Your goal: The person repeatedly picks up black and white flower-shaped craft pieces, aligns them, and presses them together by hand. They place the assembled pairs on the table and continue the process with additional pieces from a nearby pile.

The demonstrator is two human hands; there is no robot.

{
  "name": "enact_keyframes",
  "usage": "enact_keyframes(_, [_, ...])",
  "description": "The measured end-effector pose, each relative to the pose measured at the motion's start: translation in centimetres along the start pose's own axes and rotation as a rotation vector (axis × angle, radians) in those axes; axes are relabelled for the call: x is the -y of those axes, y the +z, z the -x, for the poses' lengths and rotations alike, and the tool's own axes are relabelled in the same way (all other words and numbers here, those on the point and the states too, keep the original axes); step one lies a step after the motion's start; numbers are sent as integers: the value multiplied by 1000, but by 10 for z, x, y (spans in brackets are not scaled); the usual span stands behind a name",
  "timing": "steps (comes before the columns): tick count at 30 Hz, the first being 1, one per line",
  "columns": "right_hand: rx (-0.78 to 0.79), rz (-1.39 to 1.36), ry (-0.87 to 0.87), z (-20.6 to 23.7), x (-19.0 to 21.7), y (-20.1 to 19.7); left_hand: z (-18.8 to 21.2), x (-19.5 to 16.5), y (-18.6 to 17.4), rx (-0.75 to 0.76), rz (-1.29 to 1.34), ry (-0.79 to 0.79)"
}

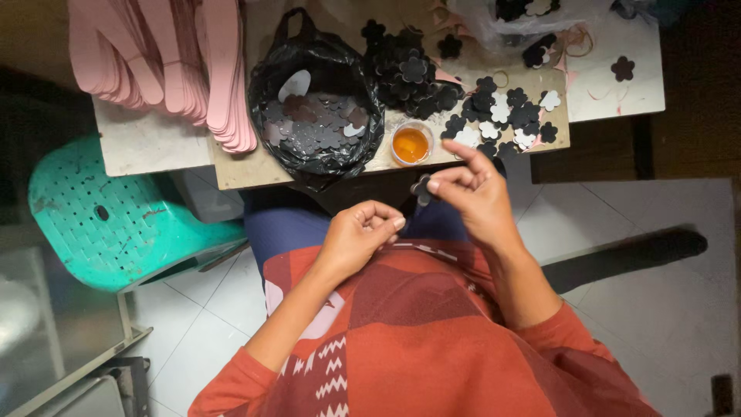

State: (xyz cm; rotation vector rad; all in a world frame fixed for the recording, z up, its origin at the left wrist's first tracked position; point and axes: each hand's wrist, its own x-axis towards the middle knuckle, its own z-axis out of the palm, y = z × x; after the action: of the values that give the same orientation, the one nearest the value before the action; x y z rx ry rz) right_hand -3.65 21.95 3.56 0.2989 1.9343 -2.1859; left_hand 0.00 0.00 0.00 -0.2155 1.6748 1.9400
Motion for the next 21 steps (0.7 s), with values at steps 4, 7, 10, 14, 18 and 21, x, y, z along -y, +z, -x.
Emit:
enact_keyframes(4, [-106,7,-164,-54,6,-23,-7,20,-4,-29,-90,30])
enact_keyframes(7, [-195,129,-189,-93,9,-25,-8,32,-5,-54,-152,72])
enact_keyframes(10, [-200,118,-194,-122,6,-21,-4,43,-5,-38,-91,-18])
enact_keyframes(14, [-170,232,-339,-142,23,-10,0,23,-16,-11,-81,-27])
enact_keyframes(18, [-320,481,-356,-135,66,-23,3,-39,-17,7,-93,-25])
enact_keyframes(21, [-344,622,-283,-107,37,-36,-2,-24,-13,17,-126,-12])
